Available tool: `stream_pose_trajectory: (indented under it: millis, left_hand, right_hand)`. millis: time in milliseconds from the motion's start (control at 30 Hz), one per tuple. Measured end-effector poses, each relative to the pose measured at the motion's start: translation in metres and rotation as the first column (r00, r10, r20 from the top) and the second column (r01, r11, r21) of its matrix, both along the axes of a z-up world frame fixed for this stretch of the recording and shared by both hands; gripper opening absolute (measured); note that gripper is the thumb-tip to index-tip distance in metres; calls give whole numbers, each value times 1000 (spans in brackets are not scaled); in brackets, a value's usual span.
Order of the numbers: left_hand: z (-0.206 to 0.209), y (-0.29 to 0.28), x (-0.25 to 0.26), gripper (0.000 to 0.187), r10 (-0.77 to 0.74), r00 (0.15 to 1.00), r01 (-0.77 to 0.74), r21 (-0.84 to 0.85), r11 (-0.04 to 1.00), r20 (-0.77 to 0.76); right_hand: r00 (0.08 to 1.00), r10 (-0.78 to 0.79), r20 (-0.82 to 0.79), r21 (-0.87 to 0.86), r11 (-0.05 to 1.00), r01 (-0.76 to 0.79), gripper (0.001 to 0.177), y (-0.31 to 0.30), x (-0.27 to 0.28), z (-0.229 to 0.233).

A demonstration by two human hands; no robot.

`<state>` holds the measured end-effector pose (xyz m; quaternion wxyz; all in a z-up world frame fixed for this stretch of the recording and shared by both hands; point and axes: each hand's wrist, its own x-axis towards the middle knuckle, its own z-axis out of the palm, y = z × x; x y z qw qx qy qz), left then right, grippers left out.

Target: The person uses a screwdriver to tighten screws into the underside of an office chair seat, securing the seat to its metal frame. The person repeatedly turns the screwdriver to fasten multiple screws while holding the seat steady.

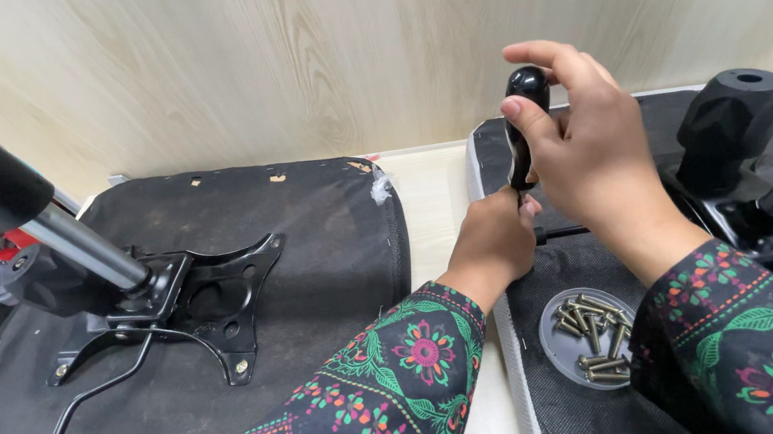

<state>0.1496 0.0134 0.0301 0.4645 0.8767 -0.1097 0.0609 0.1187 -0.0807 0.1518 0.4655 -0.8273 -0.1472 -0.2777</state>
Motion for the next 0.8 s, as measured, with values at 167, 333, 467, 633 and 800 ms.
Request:
stream_pose_trajectory:
  millis: [167,333,467,633,800]
  left_hand:
    - [-1,0,3,24,-31,999,32,23,999,-30]
    - [13,2,-10,32,-1,996,2,9,1000,-90]
    - [32,2,-22,70,49,964,16,239,971,-263]
    - [47,2,-25,106,103,891,68,355,932,-442]
    - [43,5,-23,111,129,866,35,315,948,-483]
  right_hand:
    - [999,1,51,0,1000,-1,29,-1,0,-8]
    - [998,13,69,-30,999,-11,27,-2,4,-9]
    - [999,31,-42,20,999,-30,30,-5,5,-5]
    - [998,-1,-63,55,998,5,25,-5,-3,-1]
    - [999,23,-40,-5,1000,-23,20,-5,-8,2]
